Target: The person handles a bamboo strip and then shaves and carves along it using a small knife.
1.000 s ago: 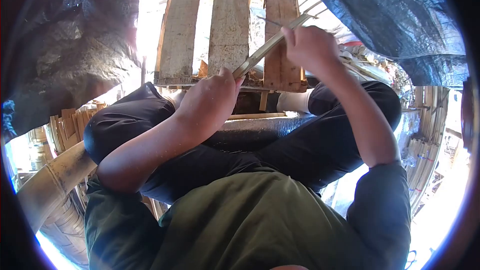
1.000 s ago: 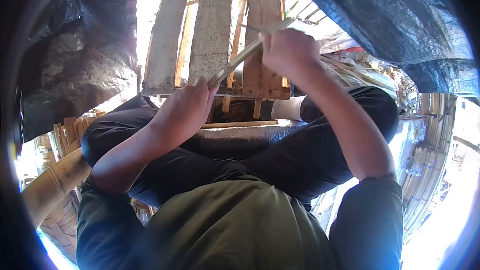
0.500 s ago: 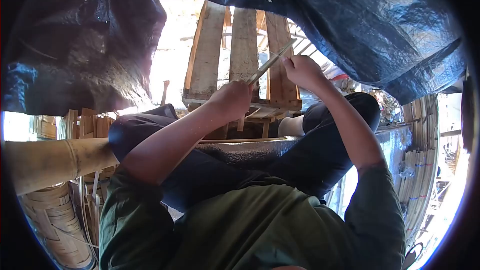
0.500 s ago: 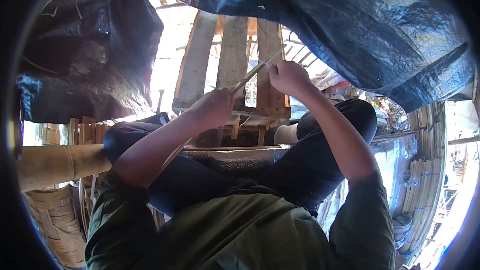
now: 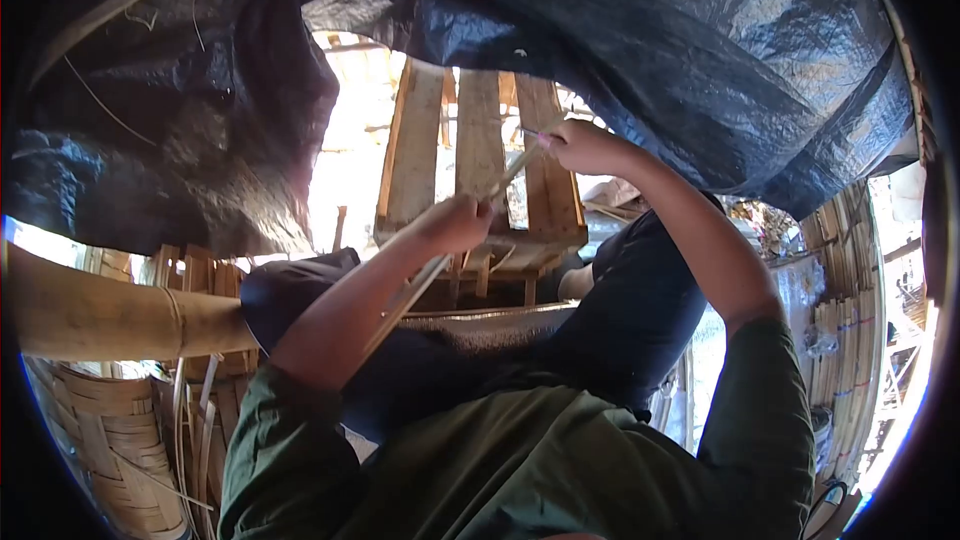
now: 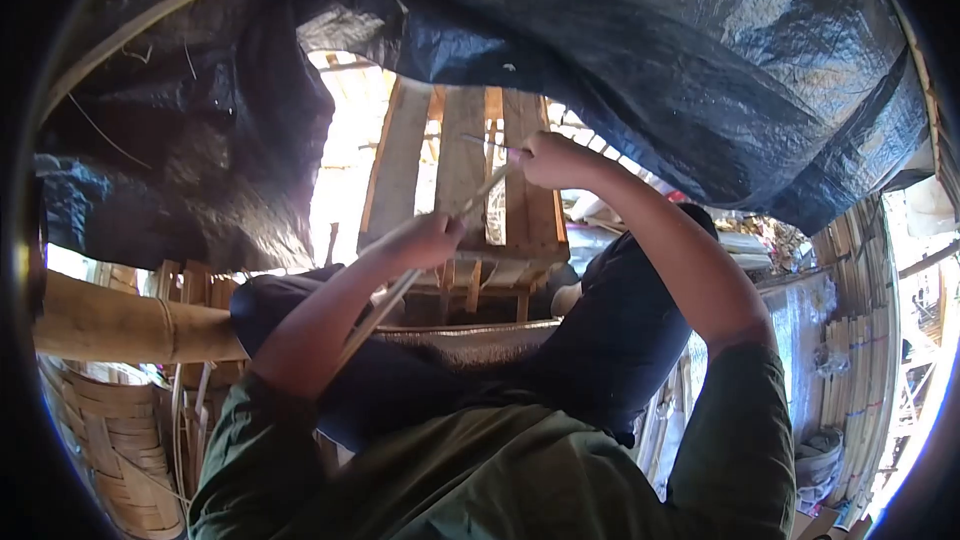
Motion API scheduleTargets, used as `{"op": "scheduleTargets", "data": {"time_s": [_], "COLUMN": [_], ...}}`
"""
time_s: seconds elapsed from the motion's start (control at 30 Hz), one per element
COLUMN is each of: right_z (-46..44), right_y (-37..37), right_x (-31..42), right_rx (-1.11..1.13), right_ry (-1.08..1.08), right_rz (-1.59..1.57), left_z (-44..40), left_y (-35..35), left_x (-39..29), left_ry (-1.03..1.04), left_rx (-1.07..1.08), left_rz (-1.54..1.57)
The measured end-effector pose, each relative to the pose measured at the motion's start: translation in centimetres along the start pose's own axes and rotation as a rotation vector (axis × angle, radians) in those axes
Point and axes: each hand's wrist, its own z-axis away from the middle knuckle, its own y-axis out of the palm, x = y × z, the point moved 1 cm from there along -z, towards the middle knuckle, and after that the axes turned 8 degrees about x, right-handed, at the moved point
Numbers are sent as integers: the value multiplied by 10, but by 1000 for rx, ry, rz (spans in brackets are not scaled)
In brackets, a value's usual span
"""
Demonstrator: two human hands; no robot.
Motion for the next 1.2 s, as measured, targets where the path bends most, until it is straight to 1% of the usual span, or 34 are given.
{"op": "scheduleTargets", "data": {"time_s": [0.03, 0.07, 0.13, 0.17, 0.23, 0.27, 0.3, 0.33, 0.37, 0.4, 0.47, 0.5, 0.53, 0.6, 0.67, 0.73, 0.77, 0.87, 0.93, 1.0, 1.07, 1.1, 1.17, 1.2], "right_z": [1, 3, -8, -12, -10, -13, -15, -19, -20, -21, -26, -28, -27, -26, -34, -41, -46, -44, -48, -48, -44, -39, -28, -26], "right_y": [-9, -16, -15, -11, -14, -12, -12, -11, -12, -14, -14, -12, -7, -2, 4, 12, 17, 10, 16, 18, 18, 17, 11, 15], "right_x": [10, 17, 11, 6, 7, 4, 5, 7, 10, 15, 23, 23, 24, 25, 19, 11, 7, 13, 3, -5, -10, -12, -12, -15], "right_rx": [81, 104, 121, 131, 136, 154, 113, 64, 36, 39, -53, -91, -81, -214, -209, -151, -178, -141, -167, -190, -233, -228, -306, -304], "right_ry": [31, 43, 33, 35, 120, 123, 94, 65, 48, 55, 114, 106, 112, 5, 43, 30, 29, 67, 50, 35, -27, -20, -197, -191], "right_rz": [24, 64, 154, 147, 229, 230, 160, 82, 68, 58, -142, -190, -185, -93, -71, -72, -81, -132, -147, -164, -178, -184, -44, -48], "left_z": [1, 0, 0, -2, 3, 5, 5, 6, 6, 5, 3, 3, 3, 3, 1, 0, -1, -5, -6, -6, -9, -12, -15, -15], "left_y": [1, 3, 10, 11, 0, -2, -1, -1, -1, -1, 1, 0, 0, 2, 10, 15, 16, 18, 17, 14, 17, 22, 26, 29], "left_x": [0, 1, 2, 5, -6, -11, -13, -13, -13, -13, -16, -21, -21, -17, -14, -10, -10, -10, -6, -11, -13, -12, -13, -14], "left_ry": [-27, -30, -63, -71, -55, -52, -62, -27, 9, 1, 39, 54, 53, 58, 35, 18, 13, 19, -6, -19, -40, -44, -48, -57], "left_rx": [50, 42, 56, 65, 172, 224, 228, 180, 138, 148, 148, 163, 169, 245, 244, 227, 229, 194, 351, 363, 379, 360, 350, 334], "left_rz": [90, 84, 518, 522, 924, 1135, 1148, 1187, 1218, 1215, 1284, 1280, 1291, 1256, 1211, 1342, 1342, 1295, 1505, 1499, 1495, 1455, 1410, 1397]}}
